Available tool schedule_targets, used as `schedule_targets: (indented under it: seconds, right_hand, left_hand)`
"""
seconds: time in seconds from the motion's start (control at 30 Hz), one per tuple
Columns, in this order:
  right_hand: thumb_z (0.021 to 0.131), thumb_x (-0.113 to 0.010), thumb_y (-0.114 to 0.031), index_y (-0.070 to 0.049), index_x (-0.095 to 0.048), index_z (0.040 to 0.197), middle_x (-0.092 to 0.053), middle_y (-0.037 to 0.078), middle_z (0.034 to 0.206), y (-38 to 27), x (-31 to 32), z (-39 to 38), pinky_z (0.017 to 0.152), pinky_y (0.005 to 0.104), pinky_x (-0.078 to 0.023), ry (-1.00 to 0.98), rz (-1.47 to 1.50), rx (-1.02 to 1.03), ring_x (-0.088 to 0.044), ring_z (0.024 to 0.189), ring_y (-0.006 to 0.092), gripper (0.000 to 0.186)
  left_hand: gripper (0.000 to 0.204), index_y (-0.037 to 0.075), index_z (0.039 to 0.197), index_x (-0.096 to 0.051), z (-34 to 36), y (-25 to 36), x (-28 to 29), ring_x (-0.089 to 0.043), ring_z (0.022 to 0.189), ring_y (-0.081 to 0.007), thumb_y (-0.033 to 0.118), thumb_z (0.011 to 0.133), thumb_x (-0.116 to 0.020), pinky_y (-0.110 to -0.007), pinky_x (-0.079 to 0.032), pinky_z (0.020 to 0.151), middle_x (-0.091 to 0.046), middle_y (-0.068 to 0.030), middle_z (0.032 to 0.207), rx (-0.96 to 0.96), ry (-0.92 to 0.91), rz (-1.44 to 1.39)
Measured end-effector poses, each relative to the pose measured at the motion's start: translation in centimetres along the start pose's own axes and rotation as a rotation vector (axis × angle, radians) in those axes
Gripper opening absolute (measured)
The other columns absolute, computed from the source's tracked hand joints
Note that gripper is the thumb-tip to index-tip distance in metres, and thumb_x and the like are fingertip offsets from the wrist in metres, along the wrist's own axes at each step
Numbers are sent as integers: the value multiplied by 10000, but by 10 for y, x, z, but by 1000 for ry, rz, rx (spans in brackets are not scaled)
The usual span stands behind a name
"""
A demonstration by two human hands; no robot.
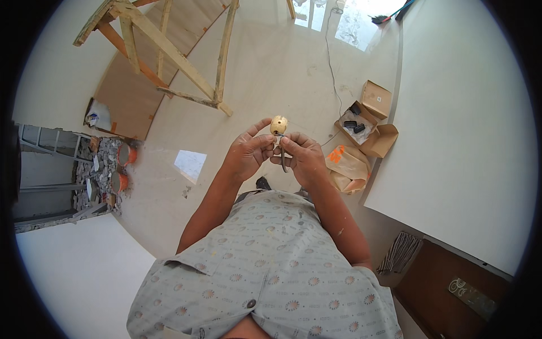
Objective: Replacing or repairing an electrical plug for a power tool at a construction site.
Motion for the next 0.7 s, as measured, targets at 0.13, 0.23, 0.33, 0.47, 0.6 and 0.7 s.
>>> schedule_targets:
  seconds: [0.13,0.23,0.33,0.47,0.6,0.7]
  right_hand:
    - [927,-569,-113,-23,-590,945,-645,86,870,1,2,5,728,373,-585,-66,121,-18,-653,788,181,94]
    - [934,-550,-107,-18,-579,956,-642,99,882,1,3,9,739,384,-583,-93,200,-47,-652,796,193,96]
    - [939,-535,-105,-8,-572,961,-637,107,875,2,2,12,747,390,-581,-90,229,-57,-650,801,201,105]
    - [950,-523,-134,3,-559,986,-629,122,897,5,4,18,748,391,-583,-86,229,-43,-651,814,212,146]
    - [948,-539,-181,21,-533,1067,-619,138,949,-4,0,20,732,389,-586,0,200,-67,-652,828,223,234]
    - [940,-561,-217,39,-494,1143,-608,145,983,-10,-2,29,713,388,-589,-2,88,-111,-654,840,232,334]
  left_hand:
    - [564,-56,1356,-308,6,-1,5,-600,700,-145,-7,863,-577,-238,-506,617,-614,-127,873,27,-41,-66]
    - [562,-60,1353,-303,10,-3,7,-597,708,-144,0,864,-573,-237,-498,619,-605,-115,850,50,-59,-120]
    - [564,-62,1356,-298,13,-3,7,-590,701,-141,4,868,-571,-232,-487,616,-604,-106,844,61,-35,-166]
    - [518,-29,1343,-349,17,-3,11,-582,705,-122,19,871,-558,-225,-490,629,-610,-99,906,22,-11,-71]
    - [583,-61,1364,-342,20,4,14,-570,690,-116,21,849,-602,-226,-487,621,-604,-84,882,29,38,110]
    - [584,-74,1355,-378,20,4,10,-560,690,-108,27,837,-628,-223,-487,633,-595,-64,845,8,56,322]
Point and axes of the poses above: each hand's wrist, its own z-axis towards the middle knuckle, its own x-axis out of the back of the hand, y = z × x, the point moved 2 cm from there along z, towards the middle knuckle
